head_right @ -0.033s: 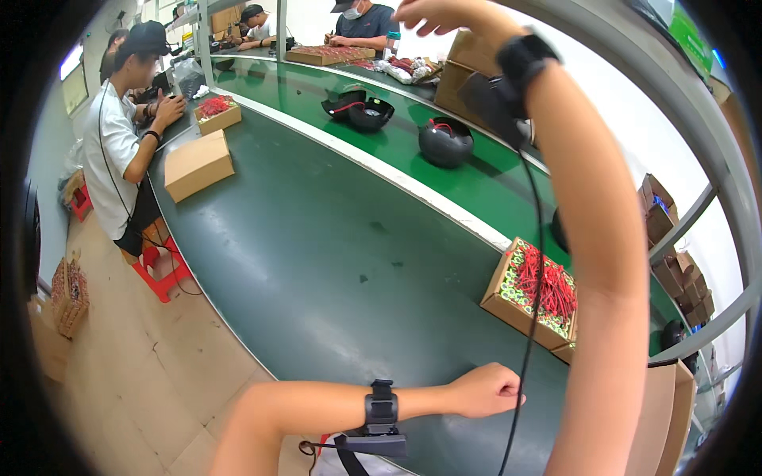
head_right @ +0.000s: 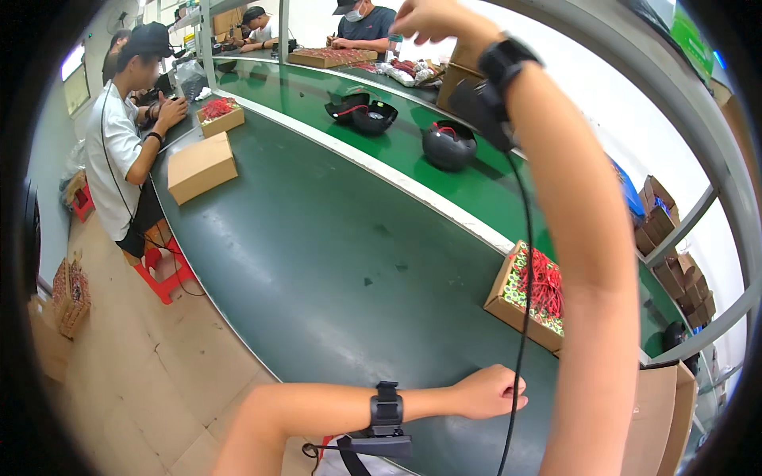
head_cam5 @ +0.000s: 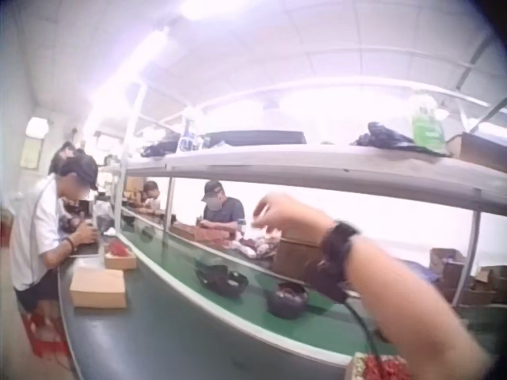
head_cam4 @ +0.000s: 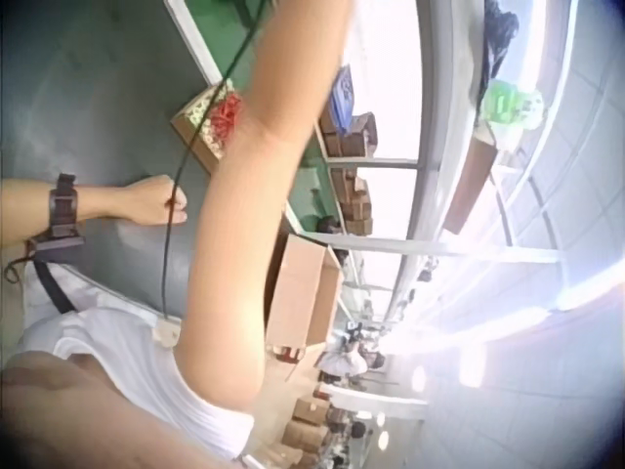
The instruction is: Assembling black plastic spherical housing with internal components and wires at a factory workstation.
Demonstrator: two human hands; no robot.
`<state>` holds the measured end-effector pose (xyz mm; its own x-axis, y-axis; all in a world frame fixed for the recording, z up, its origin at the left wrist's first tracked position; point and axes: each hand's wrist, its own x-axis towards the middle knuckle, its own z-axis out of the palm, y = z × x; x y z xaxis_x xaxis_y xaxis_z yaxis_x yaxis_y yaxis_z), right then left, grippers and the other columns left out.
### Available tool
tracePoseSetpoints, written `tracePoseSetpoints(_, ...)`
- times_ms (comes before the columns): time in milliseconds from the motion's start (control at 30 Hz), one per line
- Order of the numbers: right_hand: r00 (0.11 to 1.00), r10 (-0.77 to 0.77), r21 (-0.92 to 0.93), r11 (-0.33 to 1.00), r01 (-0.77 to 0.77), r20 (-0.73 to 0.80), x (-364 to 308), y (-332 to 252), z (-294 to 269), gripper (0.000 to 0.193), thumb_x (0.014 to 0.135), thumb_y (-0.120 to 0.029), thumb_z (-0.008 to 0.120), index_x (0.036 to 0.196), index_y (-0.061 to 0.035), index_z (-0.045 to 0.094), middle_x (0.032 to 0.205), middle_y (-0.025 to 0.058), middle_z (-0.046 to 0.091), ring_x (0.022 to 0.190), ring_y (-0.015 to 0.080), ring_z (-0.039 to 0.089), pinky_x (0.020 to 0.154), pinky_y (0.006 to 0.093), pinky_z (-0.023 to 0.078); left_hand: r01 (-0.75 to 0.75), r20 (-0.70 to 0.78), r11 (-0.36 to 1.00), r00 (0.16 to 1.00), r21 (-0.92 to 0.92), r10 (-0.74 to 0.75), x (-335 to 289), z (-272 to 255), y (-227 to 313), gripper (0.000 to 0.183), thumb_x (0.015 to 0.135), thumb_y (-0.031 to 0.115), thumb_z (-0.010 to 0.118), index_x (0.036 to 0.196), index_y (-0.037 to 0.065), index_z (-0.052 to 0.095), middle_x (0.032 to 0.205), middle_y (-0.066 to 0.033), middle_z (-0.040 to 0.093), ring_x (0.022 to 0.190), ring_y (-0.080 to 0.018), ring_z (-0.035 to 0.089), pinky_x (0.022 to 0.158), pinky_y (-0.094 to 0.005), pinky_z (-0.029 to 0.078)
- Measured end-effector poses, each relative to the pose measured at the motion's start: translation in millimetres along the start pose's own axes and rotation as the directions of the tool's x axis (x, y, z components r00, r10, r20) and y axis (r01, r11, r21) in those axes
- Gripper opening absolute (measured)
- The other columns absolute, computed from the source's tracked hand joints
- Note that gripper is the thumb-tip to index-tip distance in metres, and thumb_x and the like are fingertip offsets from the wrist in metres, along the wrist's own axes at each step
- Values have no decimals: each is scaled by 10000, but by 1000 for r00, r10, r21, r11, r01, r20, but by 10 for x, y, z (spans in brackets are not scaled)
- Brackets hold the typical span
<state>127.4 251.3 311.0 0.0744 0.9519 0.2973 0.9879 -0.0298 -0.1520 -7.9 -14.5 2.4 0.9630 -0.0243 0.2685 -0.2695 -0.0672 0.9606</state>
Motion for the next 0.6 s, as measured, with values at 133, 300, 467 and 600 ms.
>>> tracePoseSetpoints(133,999,-45,-112,993,46,8,379,-42,841,419,680,-295,735,989,-17,678,886,151,683,840,226,671,692,341,535,-246,-148,969,957,29,247,197,258,-677,261,797,180,629,633,8,521,627,-166,557,557,-250,521,556,-397,417)
tracePoseSetpoints(300,981,109,-192,972,-139,-158,690,201,1791,307,705,-189,656,943,5,666,1001,229,647,968,353,627,820,418,516,-169,19,809,976,-562,217,216,394,-999,160,843,166,608,892,14,603,908,-133,630,832,-178,573,746,-330,462)
tracePoseSetpoints(467,956,291,-129,948,-292,-25,829,506,2343,436,796,-198,602,1173,9,529,1111,226,612,1042,361,592,903,430,472,-25,120,997,993,67,17,223,289,-534,228,828,174,621,692,30,508,763,-58,588,754,-111,543,643,-290,432)
tracePoseSetpoints(600,955,292,-180,938,-297,-54,1007,432,2636,477,818,-245,604,1209,-8,466,1099,228,613,1032,351,596,882,435,483,77,202,881,979,-468,22,258,267,-692,282,811,173,626,633,35,457,625,-44,500,622,-115,498,552,-317,377)
